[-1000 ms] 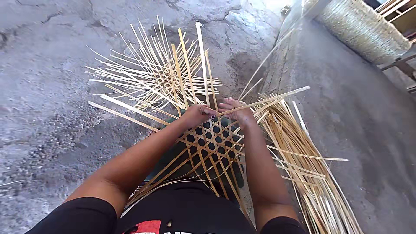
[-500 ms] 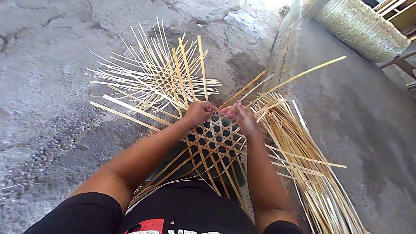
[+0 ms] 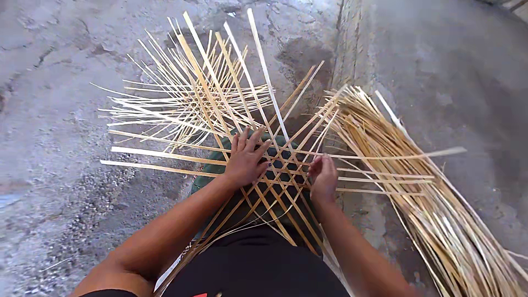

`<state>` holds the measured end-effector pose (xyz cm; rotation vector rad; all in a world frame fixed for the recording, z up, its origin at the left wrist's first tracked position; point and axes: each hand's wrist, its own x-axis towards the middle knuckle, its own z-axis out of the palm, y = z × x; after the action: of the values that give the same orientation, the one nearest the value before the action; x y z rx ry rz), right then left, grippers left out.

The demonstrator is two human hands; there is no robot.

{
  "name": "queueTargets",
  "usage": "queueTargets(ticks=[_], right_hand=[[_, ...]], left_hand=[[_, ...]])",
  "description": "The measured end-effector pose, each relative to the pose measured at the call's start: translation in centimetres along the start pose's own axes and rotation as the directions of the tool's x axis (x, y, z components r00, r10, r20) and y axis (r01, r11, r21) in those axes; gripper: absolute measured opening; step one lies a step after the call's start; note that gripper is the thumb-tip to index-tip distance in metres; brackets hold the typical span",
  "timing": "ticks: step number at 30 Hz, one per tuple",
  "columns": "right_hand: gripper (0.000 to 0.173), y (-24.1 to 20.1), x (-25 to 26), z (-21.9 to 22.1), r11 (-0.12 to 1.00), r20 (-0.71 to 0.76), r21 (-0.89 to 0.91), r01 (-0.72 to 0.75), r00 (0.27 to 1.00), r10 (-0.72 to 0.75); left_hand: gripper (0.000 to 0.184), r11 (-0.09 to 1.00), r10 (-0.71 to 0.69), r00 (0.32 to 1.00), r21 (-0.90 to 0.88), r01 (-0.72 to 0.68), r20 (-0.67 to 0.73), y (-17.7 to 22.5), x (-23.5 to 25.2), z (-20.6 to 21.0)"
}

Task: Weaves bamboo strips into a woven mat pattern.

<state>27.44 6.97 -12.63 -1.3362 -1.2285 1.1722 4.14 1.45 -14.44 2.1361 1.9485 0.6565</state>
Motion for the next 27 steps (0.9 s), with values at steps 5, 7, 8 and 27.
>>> queueTargets(ticks=[5,7,8,27], right_hand=[[0.043,1.5,0.4,-0.5,0.806,-0.183,0.569,-0.161,0.931,0.315],[0.035,1.7,1.0,-0.7,0.781,-0.177,0.568,-0.259,0.889,0.423],[0.031,1.5,1.4,-0.9,0.796,-0.13,0.509,-0.328,0.884,0.448],[0.048,1.9,-1.4,-3.2,0.955,0.07,0.237,0.179,0.977,-0.2]], left_hand=[[0.057,1.0,0.014,0.999,0.015,-0.014,0.029,-0.6,0.3,0.2],[0.058,0.999,0.004,0.998,0.042,-0.007,0.062,-0.4,0.3,0.1],[0.058,0.998,-0.004,0.997,0.057,0.0,0.075,-0.3,0.3,0.1],[0.067,0.99,-0.098,0.987,0.092,0.11,-0.125,0.5,-1.5,-0.1]])
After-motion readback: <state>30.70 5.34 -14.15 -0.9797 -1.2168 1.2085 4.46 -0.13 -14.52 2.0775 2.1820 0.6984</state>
